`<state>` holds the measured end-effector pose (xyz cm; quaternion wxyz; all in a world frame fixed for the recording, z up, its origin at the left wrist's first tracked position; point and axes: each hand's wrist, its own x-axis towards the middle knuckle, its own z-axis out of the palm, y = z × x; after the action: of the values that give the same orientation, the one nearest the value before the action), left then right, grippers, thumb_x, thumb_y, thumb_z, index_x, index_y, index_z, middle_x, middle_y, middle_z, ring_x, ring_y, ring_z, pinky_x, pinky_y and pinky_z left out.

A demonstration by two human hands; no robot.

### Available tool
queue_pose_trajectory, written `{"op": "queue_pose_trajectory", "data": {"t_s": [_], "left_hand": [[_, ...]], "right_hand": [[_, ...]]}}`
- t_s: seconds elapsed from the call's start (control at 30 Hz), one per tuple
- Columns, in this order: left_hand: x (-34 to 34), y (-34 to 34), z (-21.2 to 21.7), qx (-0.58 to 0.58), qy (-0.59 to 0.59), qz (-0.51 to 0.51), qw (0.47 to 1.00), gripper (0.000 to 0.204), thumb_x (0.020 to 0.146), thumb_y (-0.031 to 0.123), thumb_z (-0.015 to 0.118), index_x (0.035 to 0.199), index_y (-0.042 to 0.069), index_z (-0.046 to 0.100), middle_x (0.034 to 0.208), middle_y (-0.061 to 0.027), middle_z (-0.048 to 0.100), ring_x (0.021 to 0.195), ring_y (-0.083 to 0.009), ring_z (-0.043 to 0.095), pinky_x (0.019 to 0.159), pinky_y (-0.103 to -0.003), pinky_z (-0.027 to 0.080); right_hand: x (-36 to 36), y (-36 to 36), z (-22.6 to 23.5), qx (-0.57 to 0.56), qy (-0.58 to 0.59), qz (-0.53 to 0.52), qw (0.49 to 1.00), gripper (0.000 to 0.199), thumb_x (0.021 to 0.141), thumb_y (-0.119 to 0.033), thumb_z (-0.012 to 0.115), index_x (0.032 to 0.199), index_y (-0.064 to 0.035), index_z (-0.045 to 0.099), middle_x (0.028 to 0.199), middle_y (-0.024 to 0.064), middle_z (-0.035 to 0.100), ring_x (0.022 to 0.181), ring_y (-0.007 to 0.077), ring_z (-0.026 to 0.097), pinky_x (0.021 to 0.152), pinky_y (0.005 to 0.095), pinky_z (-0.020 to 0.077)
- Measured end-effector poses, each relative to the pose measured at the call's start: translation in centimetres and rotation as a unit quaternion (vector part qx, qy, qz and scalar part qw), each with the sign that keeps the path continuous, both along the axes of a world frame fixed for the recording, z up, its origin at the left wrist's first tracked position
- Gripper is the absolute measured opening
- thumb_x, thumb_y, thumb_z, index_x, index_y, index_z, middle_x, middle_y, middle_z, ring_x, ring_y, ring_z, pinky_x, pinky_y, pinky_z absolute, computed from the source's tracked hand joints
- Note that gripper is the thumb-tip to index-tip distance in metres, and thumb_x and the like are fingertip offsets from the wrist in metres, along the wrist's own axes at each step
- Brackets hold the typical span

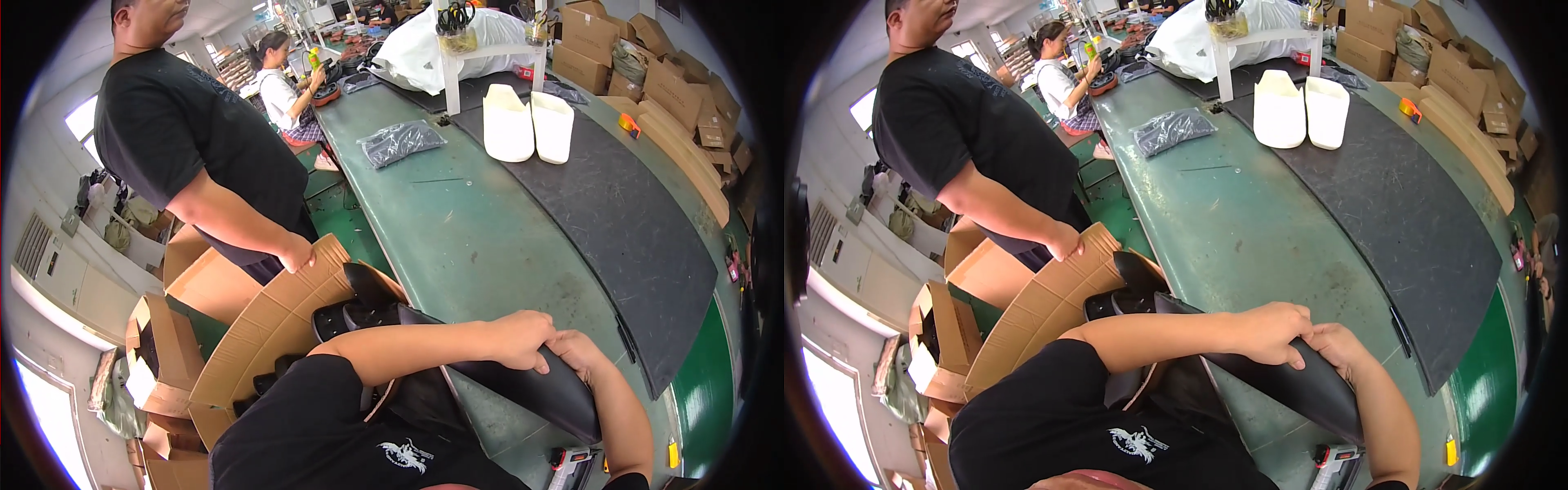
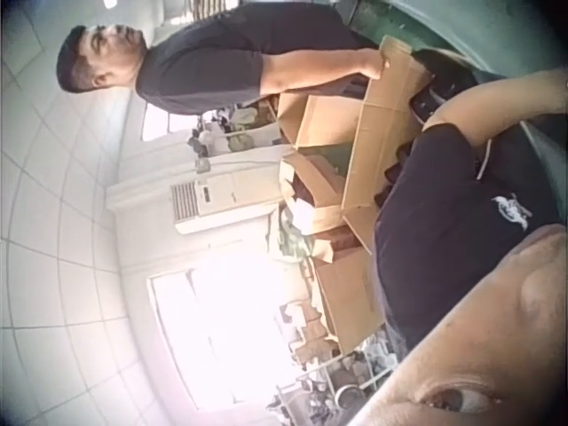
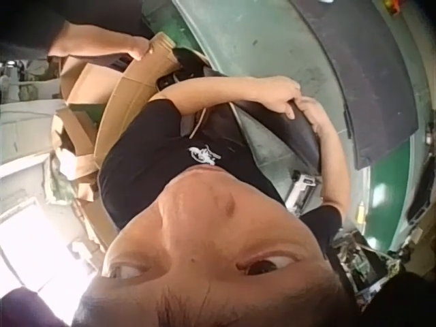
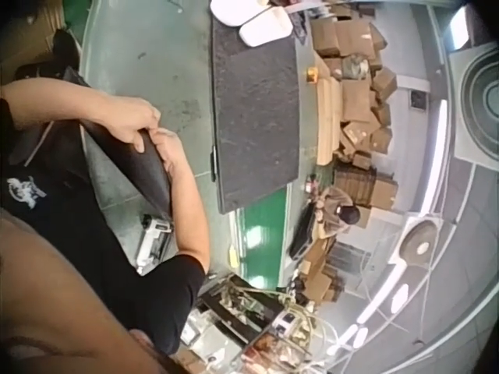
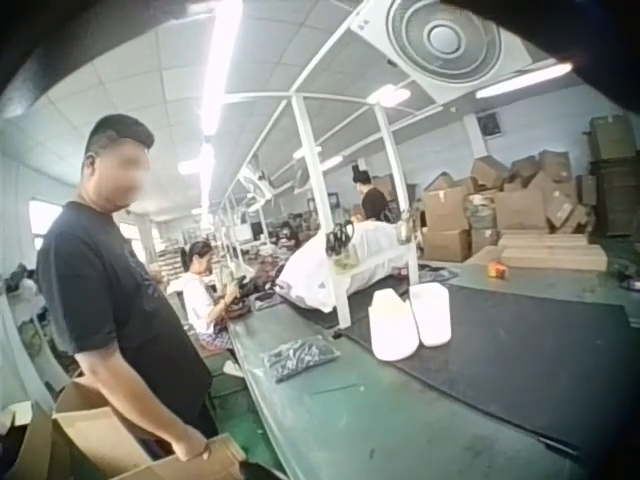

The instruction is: The person is upholstering a plastic seat base with a black cover using a screwdriver, heat gun, and pneumatic staple gun.

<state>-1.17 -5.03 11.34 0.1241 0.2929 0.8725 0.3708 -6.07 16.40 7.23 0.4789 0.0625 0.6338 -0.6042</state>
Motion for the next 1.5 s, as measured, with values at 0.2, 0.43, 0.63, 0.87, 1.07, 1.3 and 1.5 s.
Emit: {"op": "queue_pose_trajectory", "data": {"t_s": [0.2, 0.43, 0.63, 0.87, 1.07, 1.3, 1.5], "left_hand": [[1.1, -0.3, -0.9, 0.032, 0.002, 0.007, 0.999, 0.043, 0.076, 0.027, 0.092, 0.106, 0.0, 0.076, 0.105, -0.0185, 0.071, 0.102, -0.0401, 0.068, 0.09, -0.047, 0.055], [4.5, -0.8, -0.1, 0.069, 0.01, 0.007, 0.998, 0.037, 0.076, 0.025, 0.092, 0.099, 0.002, 0.075, 0.099, -0.0154, 0.07, 0.096, -0.0393, 0.069, 0.083, -0.045, 0.055], [10.4, -0.5, -1.4, 0.061, 0.146, -0.008, 0.987, 0.028, 0.071, 0.014, 0.09, 0.091, 0.004, 0.072, 0.091, -0.0124, 0.067, 0.085, -0.0357, 0.066, 0.075, -0.044, 0.054], [13.9, 2.8, -8.1, 0.057, 0.31, 0.033, 0.949, 0.026, 0.071, 0.007, 0.089, 0.09, 0.0, 0.072, 0.09, -0.0113, 0.064, 0.077, -0.0312, 0.063, 0.067, -0.04, 0.051], [12.5, 4.6, -11.8, 0.031, 0.43, 0.119, 0.894, 0.027, 0.075, 0.019, 0.094, 0.089, 0.007, 0.074, 0.085, -0.0006, 0.065, 0.073, -0.0186, 0.061, 0.076, -0.035, 0.041], [14.9, 5.0, -15.7, 0.007, 0.459, 0.045, 0.887, 0.012, 0.081, 0.01, 0.083, 0.089, 0.005, 0.075, 0.087, -0.0018, 0.066, 0.077, -0.0182, 0.063, 0.077, -0.036, 0.044], [15.2, 4.3, -17.4, 0.029, 0.459, 0.057, 0.886, 0.015, 0.083, 0.014, 0.081, 0.095, 0.006, 0.078, 0.094, -0.0023, 0.071, 0.082, -0.0191, 0.066, 0.077, -0.034, 0.047]], "right_hand": [[1.0, -0.2, 0.5, 0.038, 0.008, 0.032, 0.999, 0.019, 0.092, -0.007, 0.076, 0.106, 0.0052, 0.077, 0.093, 0.0166, 0.078, 0.074, 0.023, 0.076, 0.066, 0.0384, 0.0647], [4.4, -1.0, 2.4, 0.164, 0.173, 0.113, 0.965, 0.017, 0.092, -0.017, 0.078, 0.094, -0.0005, 0.08, 0.079, 0.0042, 0.073, 0.07, 0.0112, 0.062, 0.063, 0.0328, 0.0523], [9.1, -0.7, 1.1, 0.091, 0.489, 0.113, 0.86, 0.013, 0.083, -0.011, 0.076, 0.079, -0.0004, 0.069, 0.081, 0.0103, 0.07, 0.073, 0.0198, 0.066, 0.068, 0.0366, 0.0528], [13.4, 4.9, 0.4, 0.14, 0.637, -0.166, 0.739, 0.019, 0.086, -0.005, 0.086, 0.079, -0.0015, 0.068, 0.088, 0.0062, 0.069, 0.077, 0.0177, 0.065, 0.07, 0.031, 0.0536], [21.6, 11.7, -0.2, 0.371, 0.565, -0.209, 0.706, 0.017, 0.087, -0.006, 0.084, 0.086, -0.0002, 0.069, 0.088, 0.008, 0.069, 0.075, 0.0209, 0.064, 0.068, 0.0328, 0.0534], [29.0, 11.6, -3.4, 0.533, 0.401, -0.052, 0.743, 0.078, 0.076, -0.014, 0.09, 0.142, -0.0047, 0.049, 0.115, 0.0187, 0.059, 0.106, 0.0389, 0.061, 0.092, 0.0492, 0.0522], [29.6, 13.4, -5.6, 0.584, 0.332, -0.074, 0.737, 0.074, 0.082, -0.008, 0.082, 0.143, 0.0024, 0.043, 0.106, 0.0237, 0.066, 0.096, 0.0455, 0.067, 0.087, 0.053, 0.055]]}}
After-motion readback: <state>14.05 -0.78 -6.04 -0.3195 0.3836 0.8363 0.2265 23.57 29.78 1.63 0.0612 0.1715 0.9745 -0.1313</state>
